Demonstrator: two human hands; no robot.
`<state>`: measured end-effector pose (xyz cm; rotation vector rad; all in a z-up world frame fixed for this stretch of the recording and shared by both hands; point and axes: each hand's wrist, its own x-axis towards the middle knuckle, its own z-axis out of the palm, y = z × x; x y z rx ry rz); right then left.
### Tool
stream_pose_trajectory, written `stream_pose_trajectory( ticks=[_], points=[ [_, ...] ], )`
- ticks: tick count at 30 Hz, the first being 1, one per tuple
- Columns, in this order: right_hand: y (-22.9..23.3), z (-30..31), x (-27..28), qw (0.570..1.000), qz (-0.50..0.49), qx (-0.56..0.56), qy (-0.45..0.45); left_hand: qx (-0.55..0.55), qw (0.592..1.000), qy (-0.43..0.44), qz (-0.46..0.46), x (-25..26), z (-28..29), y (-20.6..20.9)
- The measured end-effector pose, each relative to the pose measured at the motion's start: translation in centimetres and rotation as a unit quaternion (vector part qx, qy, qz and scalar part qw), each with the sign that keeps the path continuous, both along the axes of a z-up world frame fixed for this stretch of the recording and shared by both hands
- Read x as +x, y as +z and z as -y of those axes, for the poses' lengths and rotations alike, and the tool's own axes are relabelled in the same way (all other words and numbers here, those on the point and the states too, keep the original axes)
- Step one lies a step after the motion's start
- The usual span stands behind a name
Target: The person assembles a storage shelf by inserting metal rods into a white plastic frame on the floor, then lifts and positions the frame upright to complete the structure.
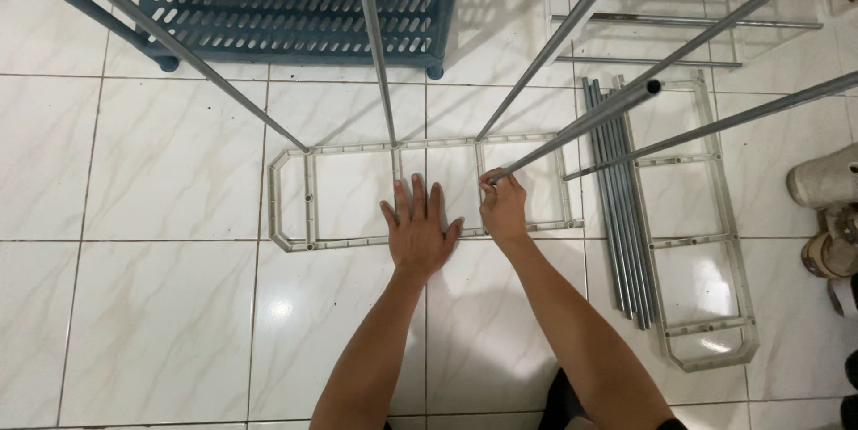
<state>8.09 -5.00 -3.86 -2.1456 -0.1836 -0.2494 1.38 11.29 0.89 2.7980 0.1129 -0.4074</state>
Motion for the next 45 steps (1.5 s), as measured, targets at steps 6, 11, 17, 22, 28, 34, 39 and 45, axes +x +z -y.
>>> stream_pose_trajectory(
  ticks=[6, 11, 17, 22, 28, 34, 39, 45],
  points=[
    [0.3, -2.2, -1.1, 0.994, -0.003, 0.01, -0.107, 0.002, 1.0, -0.002, 0.013, -0.1, 0.0, -0.2],
    [2.1, -1.7, -0.9, 0.997, -0.001, 0.034, -0.067, -0.003, 1.0, 0.001, 0.026, -0.5, 0.1, -0.9],
    [3.6, 2.6, -2.3, 0.998, -0.012, 0.029, -0.05, -0.01, 0.997, -0.003, 0.077, -0.5, 0.8, -1.4],
    [3.1, 11.2, -4.3, 0.97, -0.066, -0.155, -0.174, -0.071, 0.984, -0.076, 0.143, -0.8, 4.9, -1.8],
    [2.0, 17.5, -7.1, 0.912, -0.129, -0.305, -0.244, -0.153, 0.951, -0.16, 0.217, -1.7, 11.1, -1.6],
    [0.9, 18.5, -7.2, 0.892, -0.246, -0.296, -0.239, -0.187, 0.952, -0.161, 0.182, -2.8, 13.5, -1.2],
    [0.7, 18.7, -6.5, 0.928, -0.189, -0.251, -0.201, -0.202, 0.957, -0.149, 0.145, -3.3, 13.5, -1.0],
    [3.3, 17.4, -4.1, 0.947, -0.207, -0.112, -0.22, -0.239, 0.949, -0.131, 0.156, -2.4, 14.1, 1.1]
  ],
)
